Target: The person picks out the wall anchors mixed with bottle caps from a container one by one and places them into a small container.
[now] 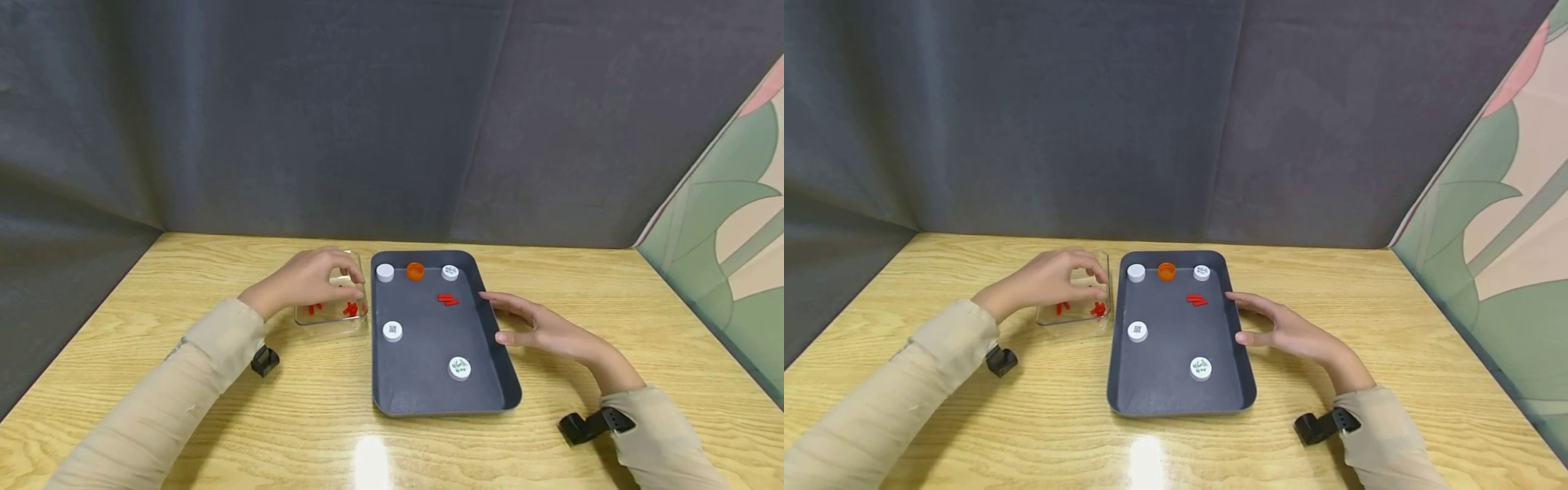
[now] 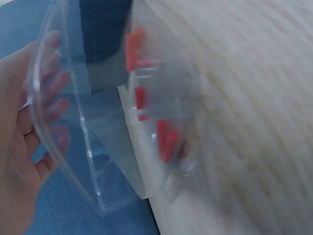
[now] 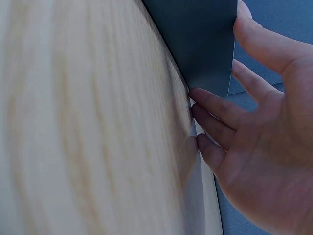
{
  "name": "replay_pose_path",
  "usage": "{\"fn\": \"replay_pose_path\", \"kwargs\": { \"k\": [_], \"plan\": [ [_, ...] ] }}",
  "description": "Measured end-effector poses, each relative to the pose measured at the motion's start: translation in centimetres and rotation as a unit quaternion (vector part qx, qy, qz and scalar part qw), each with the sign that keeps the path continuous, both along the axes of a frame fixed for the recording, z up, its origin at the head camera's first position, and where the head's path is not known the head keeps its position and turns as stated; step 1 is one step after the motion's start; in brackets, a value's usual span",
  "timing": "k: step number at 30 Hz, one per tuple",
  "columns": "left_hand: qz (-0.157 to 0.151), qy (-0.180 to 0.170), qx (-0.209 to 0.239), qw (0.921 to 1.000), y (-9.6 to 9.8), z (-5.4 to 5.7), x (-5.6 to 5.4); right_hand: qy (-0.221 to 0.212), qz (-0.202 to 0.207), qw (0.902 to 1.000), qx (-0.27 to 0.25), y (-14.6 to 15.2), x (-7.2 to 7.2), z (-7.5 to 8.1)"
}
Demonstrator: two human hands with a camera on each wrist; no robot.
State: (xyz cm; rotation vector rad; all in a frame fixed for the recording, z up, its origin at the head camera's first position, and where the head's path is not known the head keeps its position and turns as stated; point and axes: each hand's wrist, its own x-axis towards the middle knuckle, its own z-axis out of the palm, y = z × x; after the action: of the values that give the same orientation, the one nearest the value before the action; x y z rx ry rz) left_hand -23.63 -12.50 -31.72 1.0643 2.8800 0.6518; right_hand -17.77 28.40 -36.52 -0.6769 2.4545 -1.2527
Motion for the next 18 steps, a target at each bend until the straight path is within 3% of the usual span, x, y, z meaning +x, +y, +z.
{"fn": "replay_pose_path", "kwargs": {
  "k": [6,18],
  "plan": [
    [-0.006,-0.006,0.006,0.9999,1.2,0.9,-0.2,-0.006,-0.003,1.0,-0.003,0.0,0.0,0.1],
    [-0.019,-0.054,-0.005,0.9984,4.2,1.9,-1.0,-0.005,-0.002,1.0,-0.003,-0.1,0.0,0.1]
  ]
}}
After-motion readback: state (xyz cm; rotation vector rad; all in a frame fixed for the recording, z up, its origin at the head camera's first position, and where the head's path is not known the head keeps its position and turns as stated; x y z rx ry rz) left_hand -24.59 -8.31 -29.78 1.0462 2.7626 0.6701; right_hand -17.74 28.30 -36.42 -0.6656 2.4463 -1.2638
